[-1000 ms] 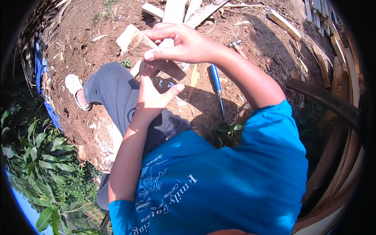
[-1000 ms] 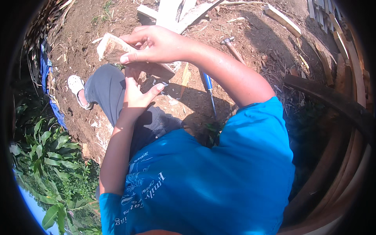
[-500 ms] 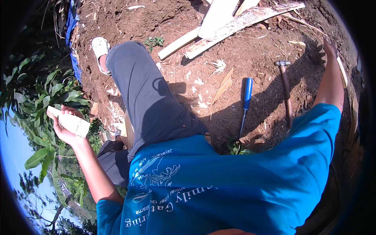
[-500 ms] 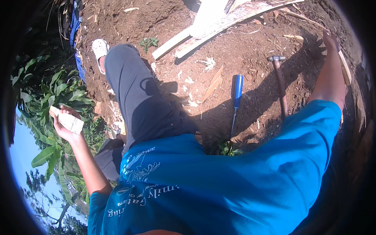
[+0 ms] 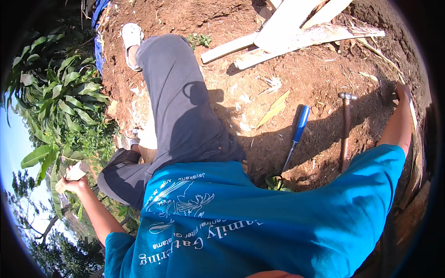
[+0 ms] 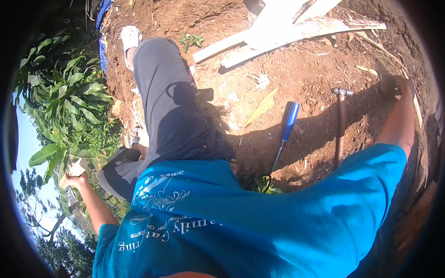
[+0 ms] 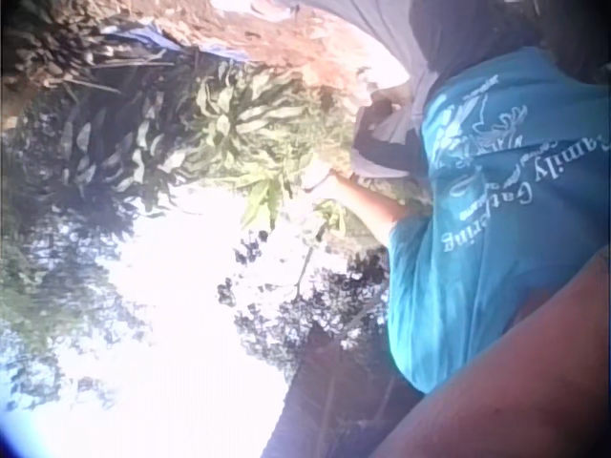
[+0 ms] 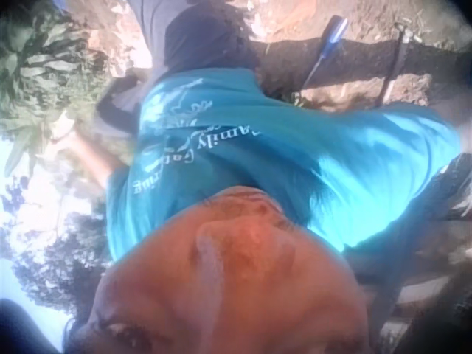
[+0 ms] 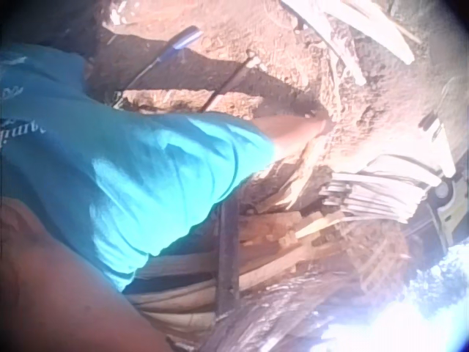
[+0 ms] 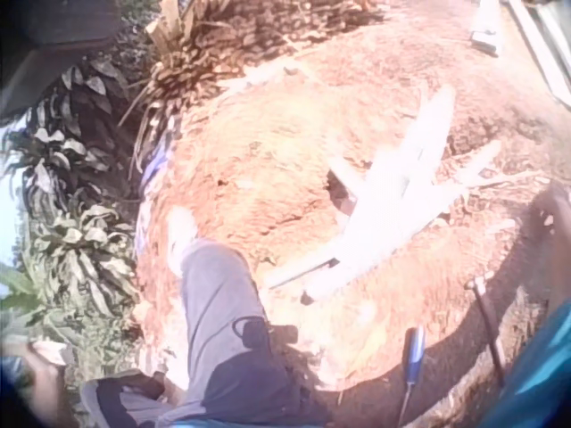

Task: The person chisels a piece of wood held on a board on the ground using a chisel and a hammer, and then handles several other wood planks.

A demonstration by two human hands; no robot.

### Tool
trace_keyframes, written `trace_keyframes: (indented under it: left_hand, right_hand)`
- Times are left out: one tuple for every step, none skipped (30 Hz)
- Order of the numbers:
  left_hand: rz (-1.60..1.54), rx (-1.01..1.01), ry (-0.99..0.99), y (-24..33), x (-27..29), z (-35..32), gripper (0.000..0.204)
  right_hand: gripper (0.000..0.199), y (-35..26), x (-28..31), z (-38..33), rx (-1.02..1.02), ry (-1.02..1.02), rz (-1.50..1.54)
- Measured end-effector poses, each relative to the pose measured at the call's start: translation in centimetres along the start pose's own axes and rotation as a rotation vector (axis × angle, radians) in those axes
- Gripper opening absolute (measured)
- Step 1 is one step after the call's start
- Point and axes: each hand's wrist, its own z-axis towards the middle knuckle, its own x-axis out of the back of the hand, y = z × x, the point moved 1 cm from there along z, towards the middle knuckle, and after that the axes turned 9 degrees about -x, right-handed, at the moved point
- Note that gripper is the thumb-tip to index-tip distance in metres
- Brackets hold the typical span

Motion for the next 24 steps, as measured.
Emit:
trace_keyframes:
  left_hand:
    - [0.017, -0.048, 0.026, 0.6, 1.9, -0.6, 0.047]
    - [0.050, -0.128, 0.070, 4.1, 4.7, -2.4, 0.047]
    - [0.055, -0.163, 0.080, 6.9, 7.3, -3.6, 0.046]
    - [0.050, -0.185, 0.071, 8.5, 8.8, -3.9, 0.045]
    - [0.043, -0.185, 0.055, 8.6, 9.6, -3.8, 0.044]
    - [0.036, -0.196, 0.064, 8.9, 10.3, -3.6, 0.044]
    - [0.033, -0.209, 0.059, 9.2, 9.7, -3.9, 0.044]
    - [0.045, -0.216, 0.080, 9.2, 9.6, -4.3, 0.043]
    - [0.038, -0.182, 0.084, 6.6, 8.7, -2.8, 0.042]
    - [0.026, -0.110, 0.087, 2.3, 7.3, -0.9, 0.042]
    - [0.048, -0.122, 0.122, 3.6, 8.6, -1.7, 0.042]
    - [0.036, -0.135, 0.107, 4.8, 9.4, -2.3, 0.044]
    - [0.025, -0.157, 0.105, 7.1, 11.5, -3.2, 0.046]
    - [0.035, -0.159, 0.058, 7.3, 11.2, -3.3, 0.047]
    - [0.071, -0.170, 0.088, 7.9, 11.9, -4.6, 0.048]
    - [0.088, -0.152, 0.080, 6.6, 9.9, -4.5, 0.049]
    - [0.047, -0.111, 0.021, 5.2, 8.9, -3.1, 0.046]
    - [-0.090, 0.006, -0.265, 5.1, 11.8, -0.1, 0.044]
    - [0.001, -0.011, -0.074, 0.2, 8.7, -0.6, 0.043]
    - [0.059, 0.027, -0.046, -2.2, 5.6, -2.4, 0.043]
    - [0.039, 0.021, -0.119, -1.9, 5.4, -3.3, 0.045]
    - [0.050, -0.001, -0.132, -3.1, 3.2, -4.8, 0.047]
    - [-0.014, 0.048, -0.290, -3.7, 3.5, -4.4, 0.050]
    - [0.017, 0.070, -0.214, -4.8, 1.0, -7.0, 0.051]
  right_hand:
    - [0.065, -1.7, -1.0, -0.9, 0.006, -0.027, -0.023]
    - [0.064, -5.9, -2.8, -3.6, 0.018, -0.059, -0.058]
    - [0.064, -8.6, -2.9, -5.6, 0.020, -0.081, -0.087]
    - [0.064, -9.8, -2.6, -7.3, 0.008, -0.094, -0.108]
    - [0.063, -10.0, -1.5, -8.5, -0.011, -0.125, -0.218]
    - [0.063, -9.5, -1.8, -9.1, -0.116, -0.020, -0.160]
    - [0.063, -7.9, -1.7, -11.1, -0.159, -0.041, -0.083]
    - [0.060, -6.4, -2.7, -12.2, -0.201, 0.050, -0.007]
    - [0.063, -1.5, -3.3, -10.1, -0.217, 0.142, 0.032]
    - [0.065, 3.5, -2.2, -7.6, -0.235, 0.252, 0.059]
    - [0.068, 2.3, -3.2, -9.3, -0.227, 0.353, -0.062]
    - [0.072, 1.1, -4.1, -11.1, -0.220, 0.458, -0.182]
    - [0.072, -1.0, -4.0, -13.0, -0.231, 0.319, -0.103]
    - [0.071, -1.0, -3.2, -14.8, -0.271, 0.185, -0.036]
    - [0.071, -2.7, -2.1, -16.7, -0.292, 0.056, 0.026]
    - [0.070, -0.9, -2.3, -15.8, -0.329, 0.013, 0.091]
    - [0.069, 1.6, -2.8, -14.1, -0.350, -0.034, 0.243]
    - [0.068, 1.8, -3.1, -12.2, -0.348, -0.086, 0.425]
    - [0.067, 4.3, -1.5, -10.9, -0.393, -0.095, 0.648]
    - [0.066, 5.7, -0.4, -10.4, -0.445, -0.132, 0.895]
    - [0.064, 3.5, -0.7, -11.3, -0.529, -0.172, 1.159]
    - [0.061, 3.0, 0.3, -11.6, -0.555, -0.217, 1.333]
    - [0.058, 2.5, 1.2, -12.1, -0.582, -0.276, 1.499]
    - [0.055, 2.2, 2.5, -12.6, -0.605, -0.321, 1.664]
